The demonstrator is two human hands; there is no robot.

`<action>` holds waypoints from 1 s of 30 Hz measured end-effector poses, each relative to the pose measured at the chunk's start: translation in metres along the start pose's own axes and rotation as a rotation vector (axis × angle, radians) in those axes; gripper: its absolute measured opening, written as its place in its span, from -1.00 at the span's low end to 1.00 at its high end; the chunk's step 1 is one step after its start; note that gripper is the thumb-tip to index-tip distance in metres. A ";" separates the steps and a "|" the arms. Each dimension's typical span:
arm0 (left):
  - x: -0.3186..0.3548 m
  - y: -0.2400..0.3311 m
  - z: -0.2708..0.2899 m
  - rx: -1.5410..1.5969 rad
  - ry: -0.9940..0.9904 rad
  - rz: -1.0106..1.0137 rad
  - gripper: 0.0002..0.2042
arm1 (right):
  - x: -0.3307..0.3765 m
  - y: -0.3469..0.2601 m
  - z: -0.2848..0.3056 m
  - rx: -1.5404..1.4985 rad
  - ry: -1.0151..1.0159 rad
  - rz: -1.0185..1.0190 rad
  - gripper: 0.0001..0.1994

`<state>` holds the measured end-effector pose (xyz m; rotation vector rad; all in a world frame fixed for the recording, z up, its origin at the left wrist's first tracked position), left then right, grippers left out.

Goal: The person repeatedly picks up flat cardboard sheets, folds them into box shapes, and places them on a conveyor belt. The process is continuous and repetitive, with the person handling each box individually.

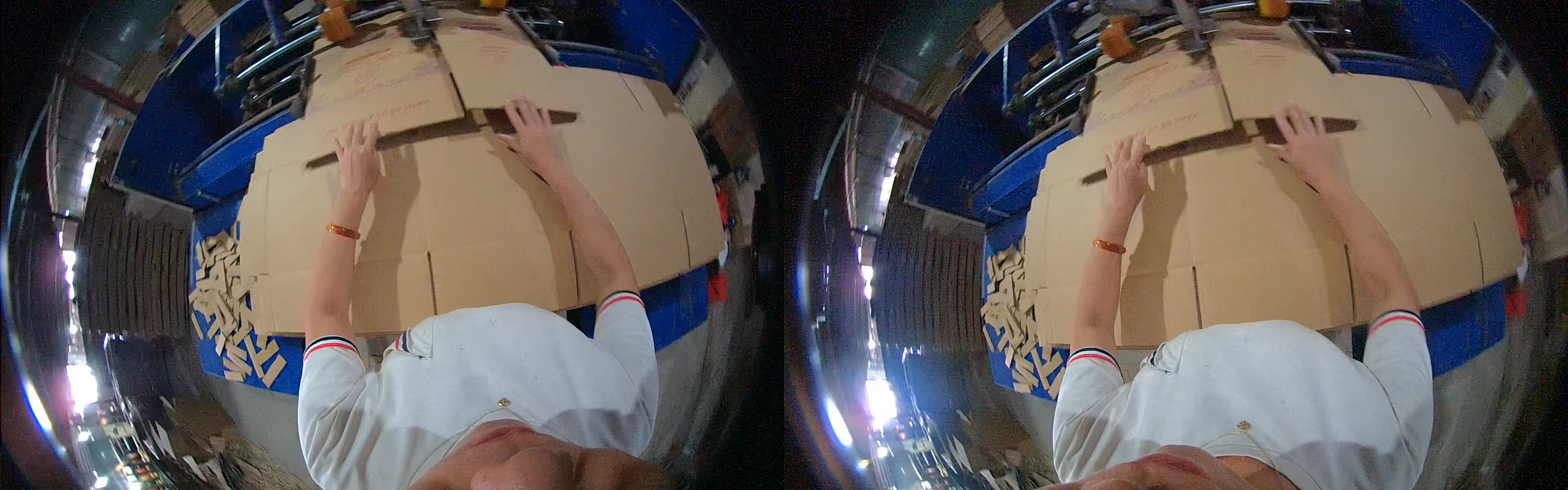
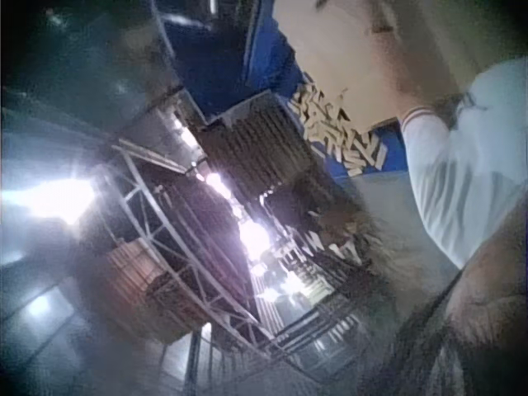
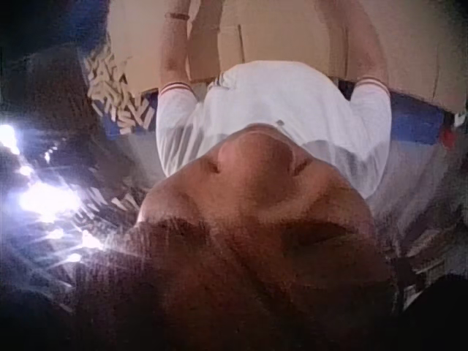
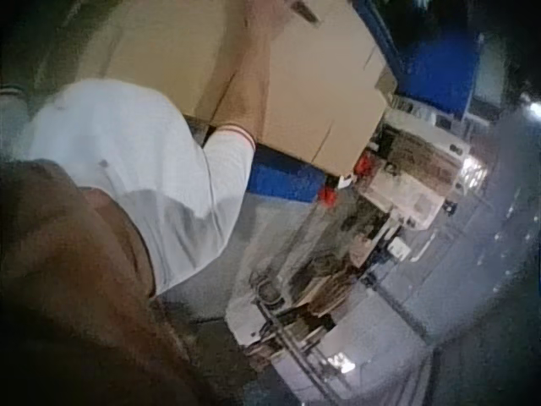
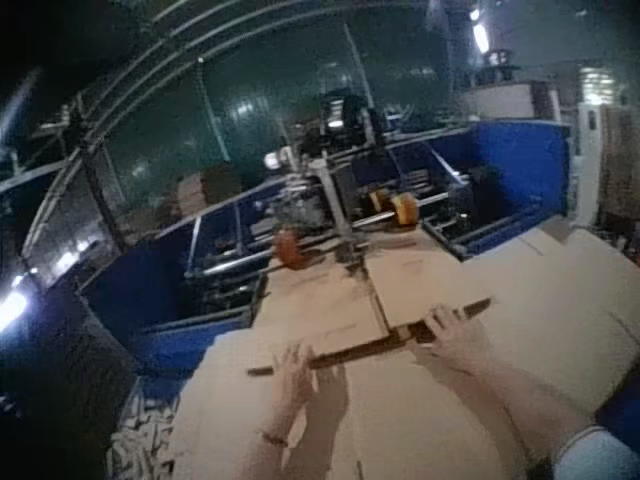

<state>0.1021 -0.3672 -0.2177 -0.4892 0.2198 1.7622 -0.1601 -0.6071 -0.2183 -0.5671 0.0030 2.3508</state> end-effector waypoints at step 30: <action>0.326 0.065 0.131 1.644 1.359 1.170 -0.49 | 0.289 0.202 0.074 0.132 0.659 -0.864 -0.47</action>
Point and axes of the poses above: each hand's wrist, its own x-axis away from the middle knuckle, its own z-axis out of the back of the hand, y = z × x, the point moved 2 cm from there along -x, towards the middle knuckle, and after that the axes turned 13 degrees about -z, right-handed, at the moved point
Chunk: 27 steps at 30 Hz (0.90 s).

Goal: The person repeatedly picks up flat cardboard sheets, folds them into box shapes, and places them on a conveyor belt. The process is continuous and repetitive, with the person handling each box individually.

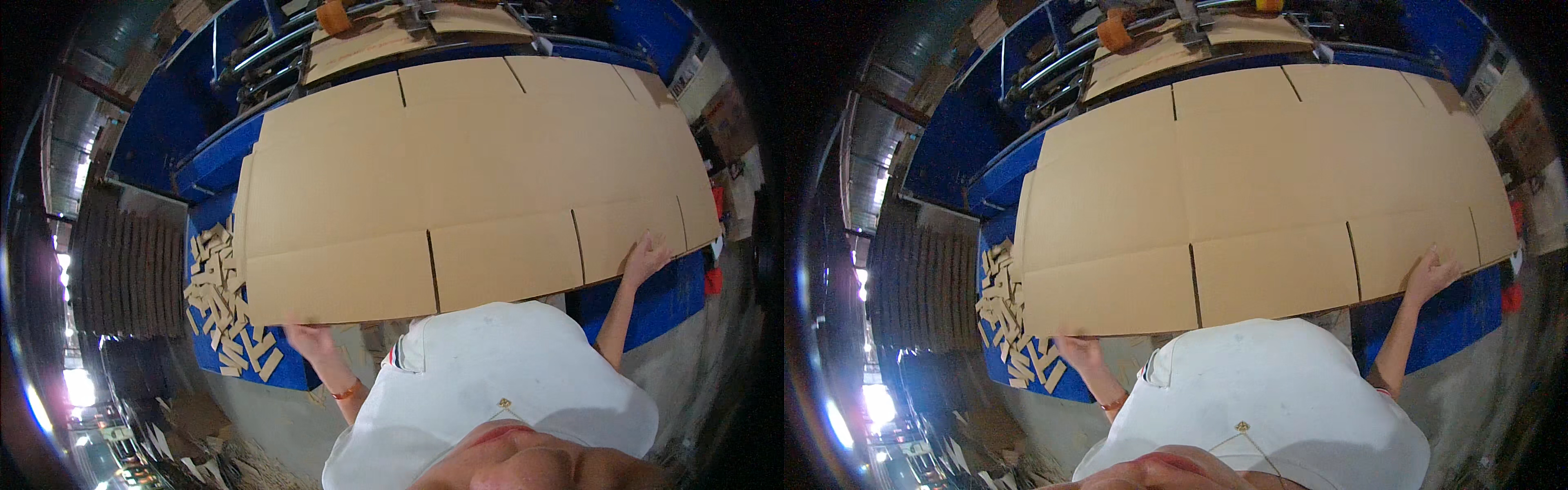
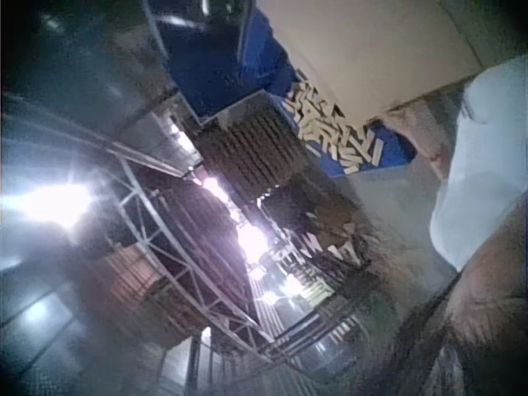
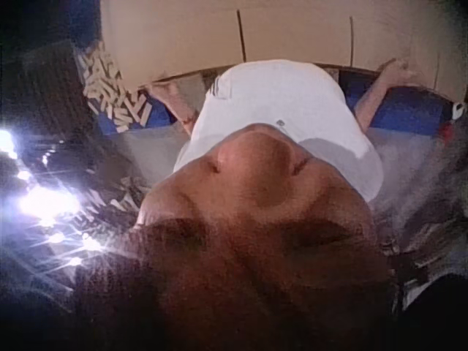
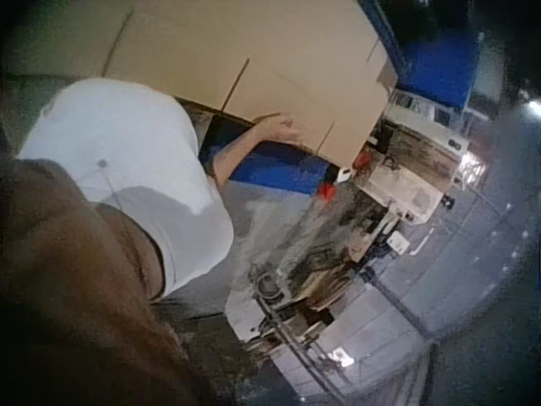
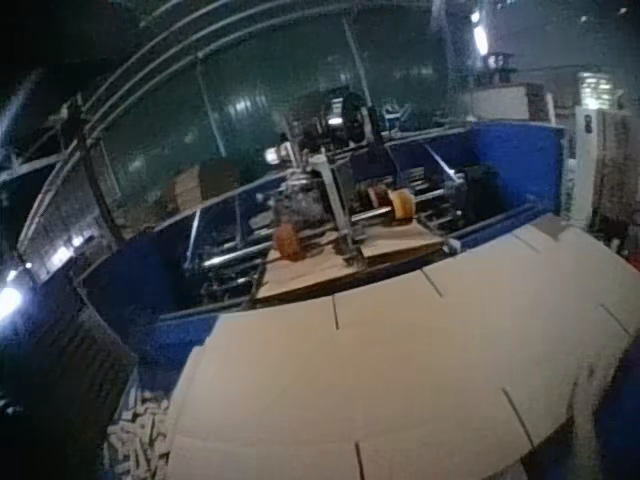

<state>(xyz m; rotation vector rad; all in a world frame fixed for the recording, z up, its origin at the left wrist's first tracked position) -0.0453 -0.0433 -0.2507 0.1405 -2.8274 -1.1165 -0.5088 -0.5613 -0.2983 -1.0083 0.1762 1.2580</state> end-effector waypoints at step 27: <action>-0.058 0.000 -0.117 -1.073 -0.582 -0.637 -0.80 | 0.026 -0.109 0.041 -0.457 -0.139 0.208 -0.83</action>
Point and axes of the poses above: each hand's wrist, its own x-axis away from the middle knuckle, its own z-axis out of the back of the hand, y = z × x, the point moved 2 cm from there along -x, towards the middle knuckle, and after that the axes turned 13 degrees about -z, right-handed, at the moved point
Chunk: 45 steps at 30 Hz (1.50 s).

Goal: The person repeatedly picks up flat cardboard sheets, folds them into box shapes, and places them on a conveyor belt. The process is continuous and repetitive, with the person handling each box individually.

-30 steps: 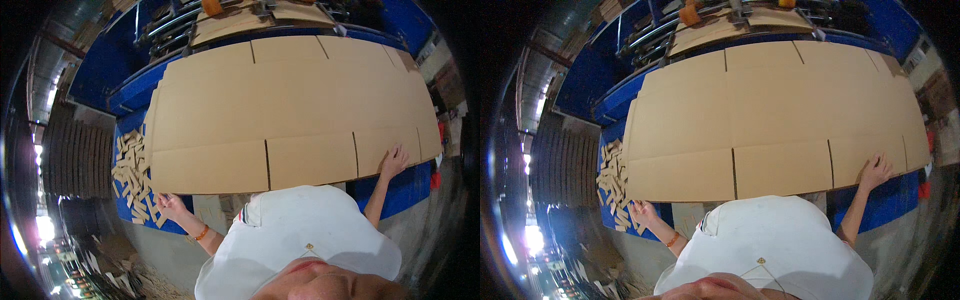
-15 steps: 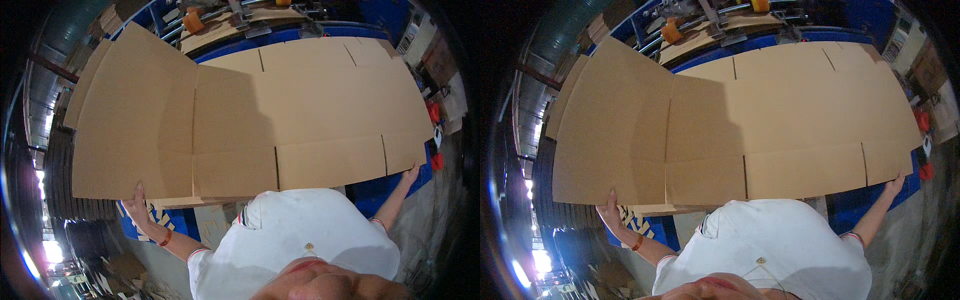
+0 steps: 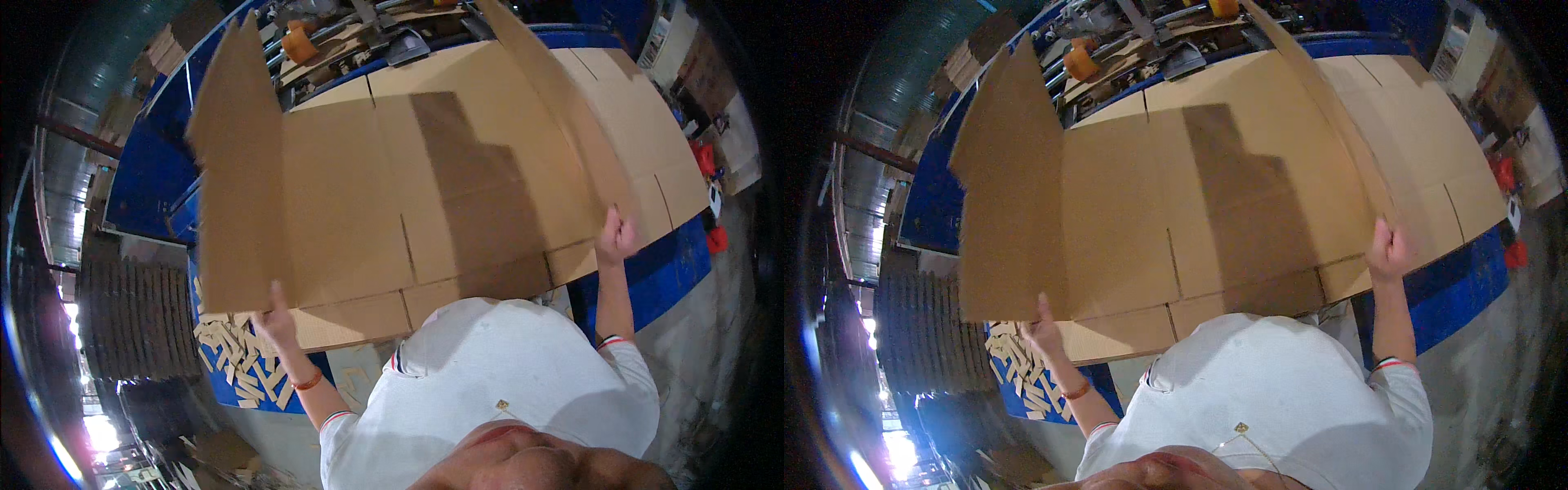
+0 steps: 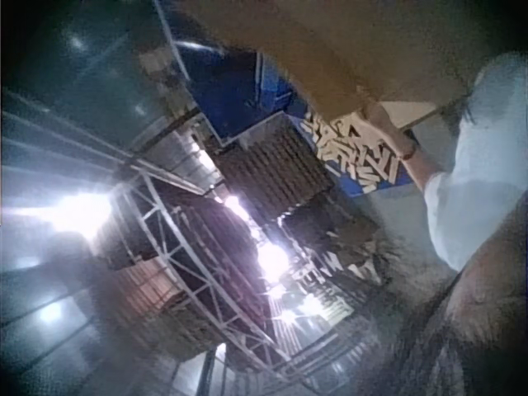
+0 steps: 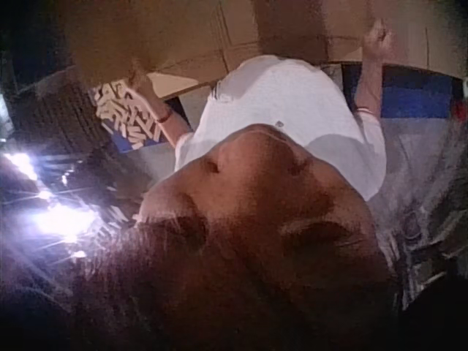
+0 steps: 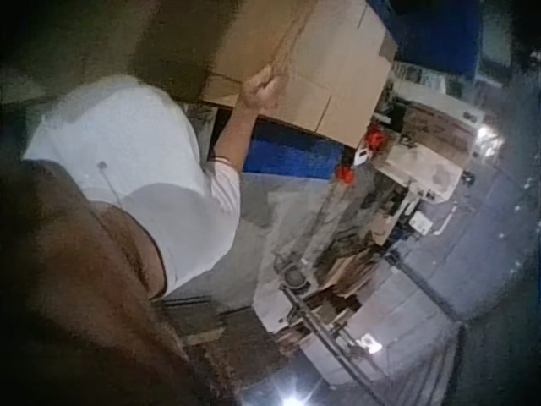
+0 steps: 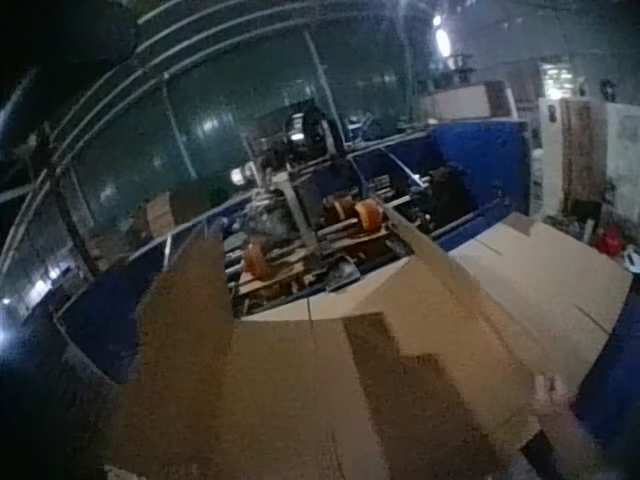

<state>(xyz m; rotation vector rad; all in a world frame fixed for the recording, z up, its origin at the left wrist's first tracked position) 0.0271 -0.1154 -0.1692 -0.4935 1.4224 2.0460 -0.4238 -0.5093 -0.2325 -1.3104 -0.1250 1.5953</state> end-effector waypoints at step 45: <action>-0.094 -0.072 -0.193 -0.886 -0.320 -0.489 -0.54 | -0.063 -0.065 -0.279 0.218 -0.331 0.451 -0.49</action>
Point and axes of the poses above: each hand's wrist, its own x-axis away from the middle knuckle, its own z-axis out of the back of the hand, y = z × x, the point moved 2 cm from there along -x, towards the middle knuckle, and after that the axes turned 13 degrees about -z, right-handed, at the moved point
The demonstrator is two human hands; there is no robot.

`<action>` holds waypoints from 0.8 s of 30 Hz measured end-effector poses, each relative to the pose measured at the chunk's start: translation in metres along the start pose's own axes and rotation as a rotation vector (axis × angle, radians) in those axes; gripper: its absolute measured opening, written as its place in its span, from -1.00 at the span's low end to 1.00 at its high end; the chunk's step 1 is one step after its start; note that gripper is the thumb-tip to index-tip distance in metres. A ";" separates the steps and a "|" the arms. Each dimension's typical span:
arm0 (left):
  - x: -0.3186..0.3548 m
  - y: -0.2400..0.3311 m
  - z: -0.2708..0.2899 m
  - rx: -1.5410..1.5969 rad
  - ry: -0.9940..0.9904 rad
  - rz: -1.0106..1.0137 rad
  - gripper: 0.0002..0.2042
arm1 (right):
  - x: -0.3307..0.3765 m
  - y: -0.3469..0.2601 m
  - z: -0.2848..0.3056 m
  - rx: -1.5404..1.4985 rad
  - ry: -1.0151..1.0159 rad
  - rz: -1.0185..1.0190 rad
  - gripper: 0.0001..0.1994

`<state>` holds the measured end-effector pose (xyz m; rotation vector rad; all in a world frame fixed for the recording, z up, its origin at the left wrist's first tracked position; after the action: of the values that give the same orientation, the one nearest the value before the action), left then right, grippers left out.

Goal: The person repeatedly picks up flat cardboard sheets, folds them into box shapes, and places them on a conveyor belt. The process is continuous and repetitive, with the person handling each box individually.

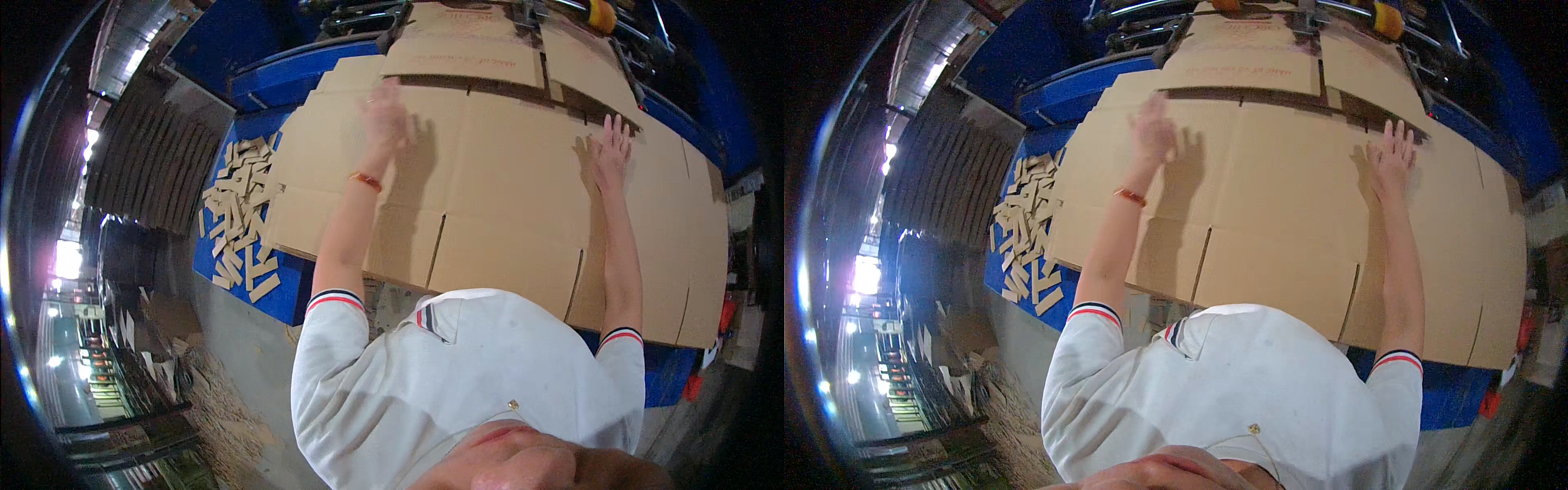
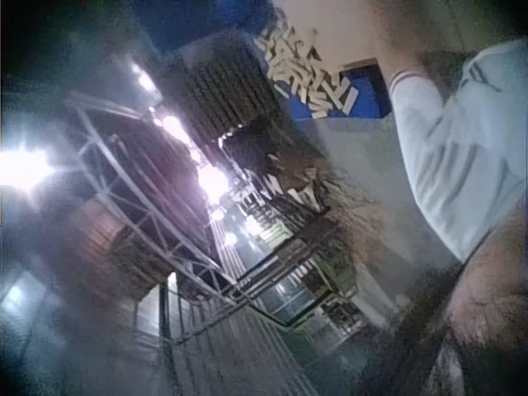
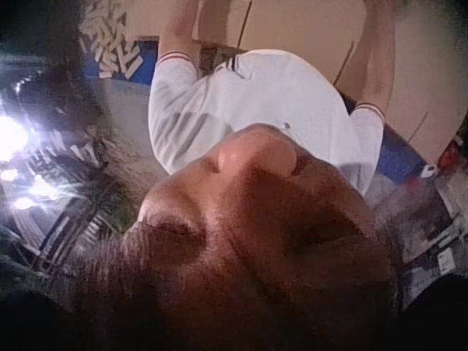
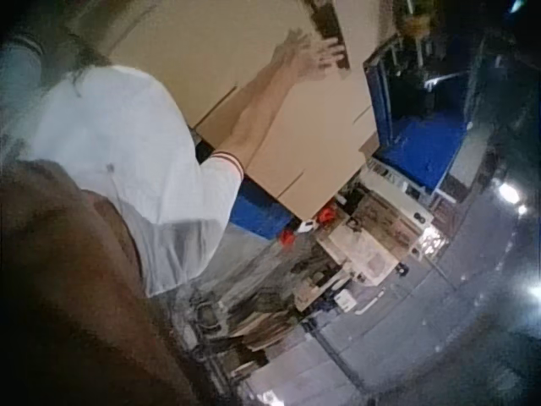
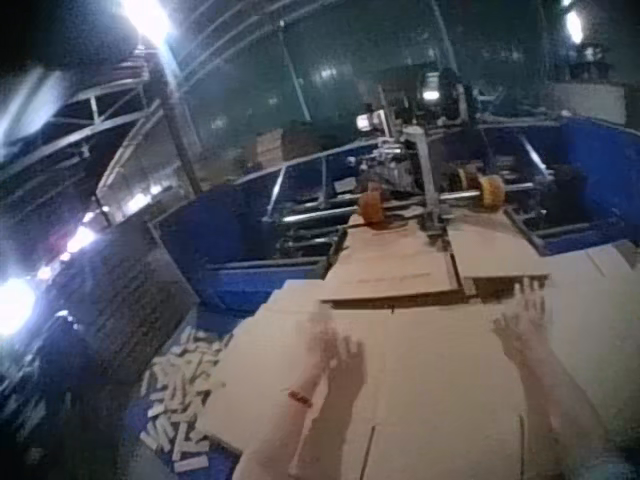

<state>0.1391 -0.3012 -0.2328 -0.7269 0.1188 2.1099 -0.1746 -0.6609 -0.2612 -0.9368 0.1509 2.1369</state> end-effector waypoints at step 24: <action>0.084 -0.243 0.173 0.734 -0.406 0.650 -0.57 | 0.052 0.026 0.053 -0.230 -0.251 -0.134 -0.47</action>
<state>0.2105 -0.0339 -0.0929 0.2212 0.9482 2.5019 -0.2448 -0.6262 -0.2630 -0.7730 -0.2799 2.1545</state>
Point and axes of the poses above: each hand's wrist, its own x-axis away from the middle knuckle, its own z-axis out of the back of the hand, y = z × x, the point moved 2 cm from there along -x, towards the middle knuckle, and after that the axes turned 13 degrees about -z, right-handed, at the moved point
